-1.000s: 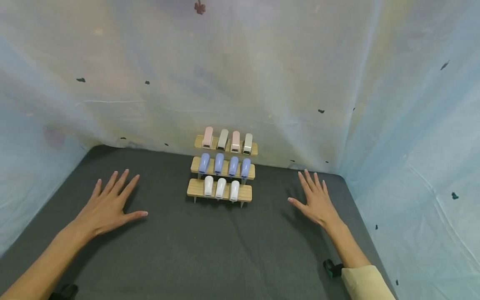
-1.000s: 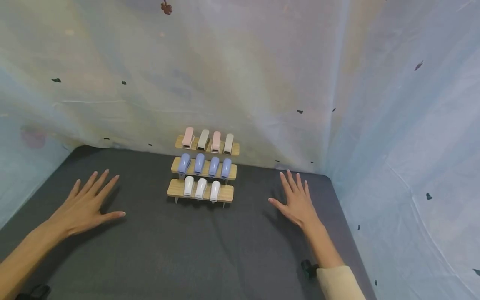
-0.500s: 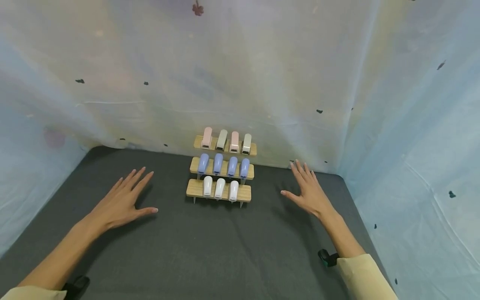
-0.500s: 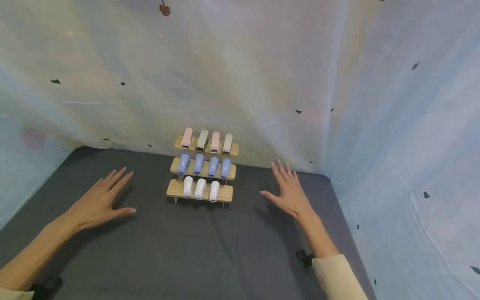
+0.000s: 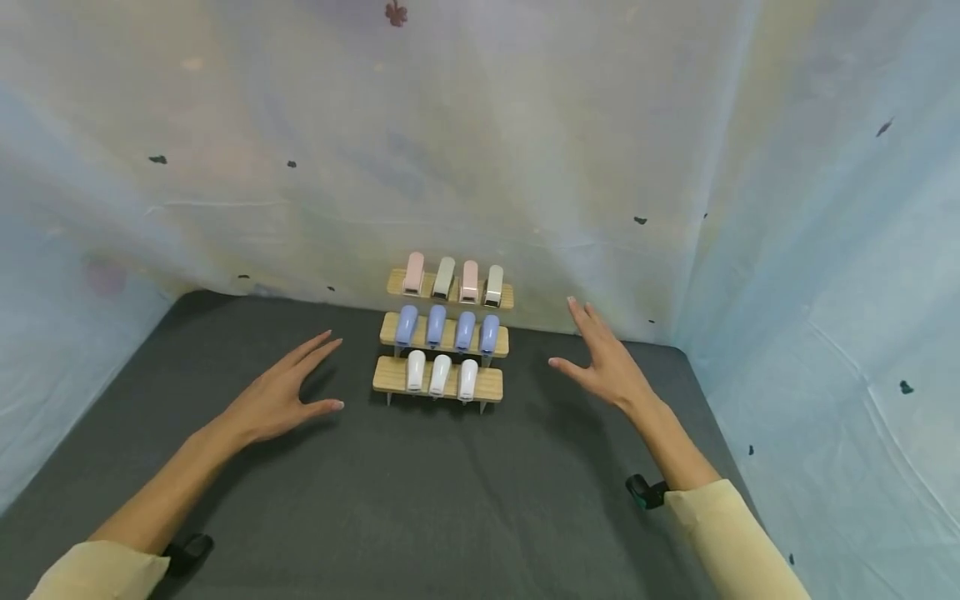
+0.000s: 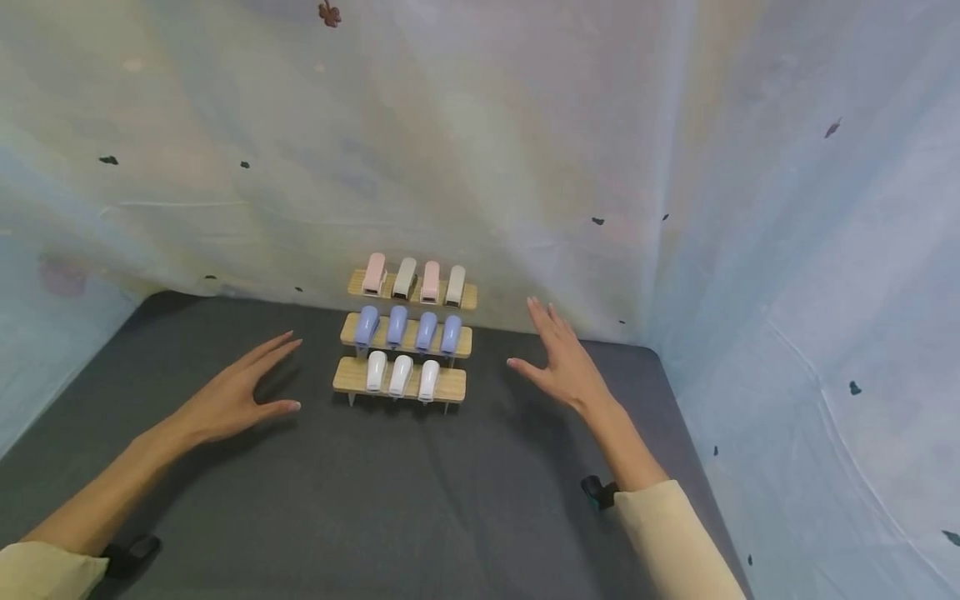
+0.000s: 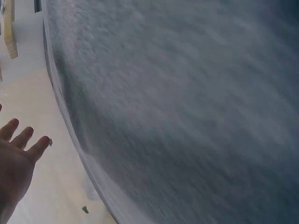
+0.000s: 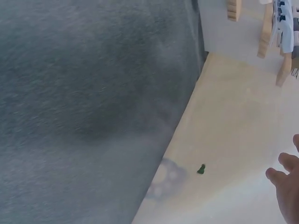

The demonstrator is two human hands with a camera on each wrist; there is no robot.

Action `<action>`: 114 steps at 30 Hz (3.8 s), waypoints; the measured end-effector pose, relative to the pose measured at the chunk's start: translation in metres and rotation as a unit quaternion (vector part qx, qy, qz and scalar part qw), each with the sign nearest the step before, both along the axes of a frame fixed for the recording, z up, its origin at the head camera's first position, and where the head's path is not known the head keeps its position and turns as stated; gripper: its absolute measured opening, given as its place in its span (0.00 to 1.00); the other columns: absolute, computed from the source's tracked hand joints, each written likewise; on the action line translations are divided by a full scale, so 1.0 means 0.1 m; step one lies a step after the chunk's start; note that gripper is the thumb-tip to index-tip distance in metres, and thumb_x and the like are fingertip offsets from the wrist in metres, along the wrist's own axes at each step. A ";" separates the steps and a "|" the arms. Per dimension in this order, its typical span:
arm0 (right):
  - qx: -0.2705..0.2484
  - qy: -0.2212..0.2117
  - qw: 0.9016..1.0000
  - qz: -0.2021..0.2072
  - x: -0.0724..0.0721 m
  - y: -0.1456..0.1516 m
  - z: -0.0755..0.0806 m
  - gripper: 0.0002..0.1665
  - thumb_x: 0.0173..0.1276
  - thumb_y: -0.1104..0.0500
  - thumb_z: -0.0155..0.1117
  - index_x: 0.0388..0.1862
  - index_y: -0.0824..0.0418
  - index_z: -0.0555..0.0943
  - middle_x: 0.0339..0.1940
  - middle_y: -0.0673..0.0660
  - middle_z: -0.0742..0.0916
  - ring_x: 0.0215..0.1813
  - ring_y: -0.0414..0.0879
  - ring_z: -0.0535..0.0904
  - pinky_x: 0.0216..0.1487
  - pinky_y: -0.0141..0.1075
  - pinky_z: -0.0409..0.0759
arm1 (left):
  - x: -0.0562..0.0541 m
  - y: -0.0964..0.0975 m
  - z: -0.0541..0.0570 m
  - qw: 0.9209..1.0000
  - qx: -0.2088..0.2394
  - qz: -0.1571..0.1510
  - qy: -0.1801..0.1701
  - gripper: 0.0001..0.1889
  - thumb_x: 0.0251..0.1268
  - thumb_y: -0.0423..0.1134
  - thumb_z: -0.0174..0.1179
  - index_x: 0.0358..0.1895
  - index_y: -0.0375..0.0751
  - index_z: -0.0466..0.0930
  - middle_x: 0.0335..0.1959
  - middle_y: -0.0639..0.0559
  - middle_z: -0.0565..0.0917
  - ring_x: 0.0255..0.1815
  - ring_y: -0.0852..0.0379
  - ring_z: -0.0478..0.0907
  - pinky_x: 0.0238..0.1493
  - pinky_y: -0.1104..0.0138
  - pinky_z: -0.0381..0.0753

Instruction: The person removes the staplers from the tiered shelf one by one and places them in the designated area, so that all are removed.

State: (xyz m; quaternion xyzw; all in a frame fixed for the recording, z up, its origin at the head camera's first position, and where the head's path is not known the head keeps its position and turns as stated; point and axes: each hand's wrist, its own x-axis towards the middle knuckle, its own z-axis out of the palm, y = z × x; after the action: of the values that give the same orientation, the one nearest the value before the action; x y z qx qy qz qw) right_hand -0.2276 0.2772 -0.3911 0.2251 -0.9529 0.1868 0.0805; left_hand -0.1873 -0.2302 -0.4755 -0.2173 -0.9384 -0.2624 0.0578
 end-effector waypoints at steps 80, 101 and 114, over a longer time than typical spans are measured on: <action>-0.232 -0.075 0.966 0.081 -0.86 -0.98 0.16 0.44 0.62 0.58 0.76 0.75 0.59 0.67 0.60 0.62 0.81 0.58 0.53 0.77 0.62 0.44 0.74 | -0.45 0.60 -0.09 0.931 0.271 -0.037 -0.242 0.28 0.54 0.46 0.76 0.59 0.46 0.81 0.65 0.45 0.74 0.60 0.40 0.77 0.50 0.55 0.81; -0.319 -0.126 0.935 0.090 -0.82 -0.77 0.23 0.41 0.60 0.69 0.74 0.72 0.67 0.69 0.61 0.69 0.79 0.63 0.62 0.74 0.63 0.58 0.70 | -0.51 0.57 -0.09 0.941 0.249 -0.039 -0.228 0.29 0.54 0.50 0.76 0.60 0.47 0.82 0.58 0.48 0.78 0.59 0.46 0.76 0.58 0.51 0.74; -0.325 -0.135 0.933 0.079 -0.75 -0.52 0.15 0.41 0.63 0.68 0.72 0.74 0.64 0.67 0.61 0.69 0.78 0.61 0.62 0.76 0.58 0.50 0.76 | -0.46 0.58 -0.07 0.943 0.239 -0.043 -0.226 0.28 0.55 0.48 0.75 0.61 0.48 0.82 0.56 0.49 0.78 0.53 0.49 0.75 0.53 0.56 0.76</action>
State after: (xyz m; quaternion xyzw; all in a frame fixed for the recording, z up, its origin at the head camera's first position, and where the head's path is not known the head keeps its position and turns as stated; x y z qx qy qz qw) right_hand -0.3028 0.2251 -0.3762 0.2334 -0.8212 0.5208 0.0051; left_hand -0.2336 -0.1721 -0.4829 -0.1720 -0.8263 -0.5233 -0.1171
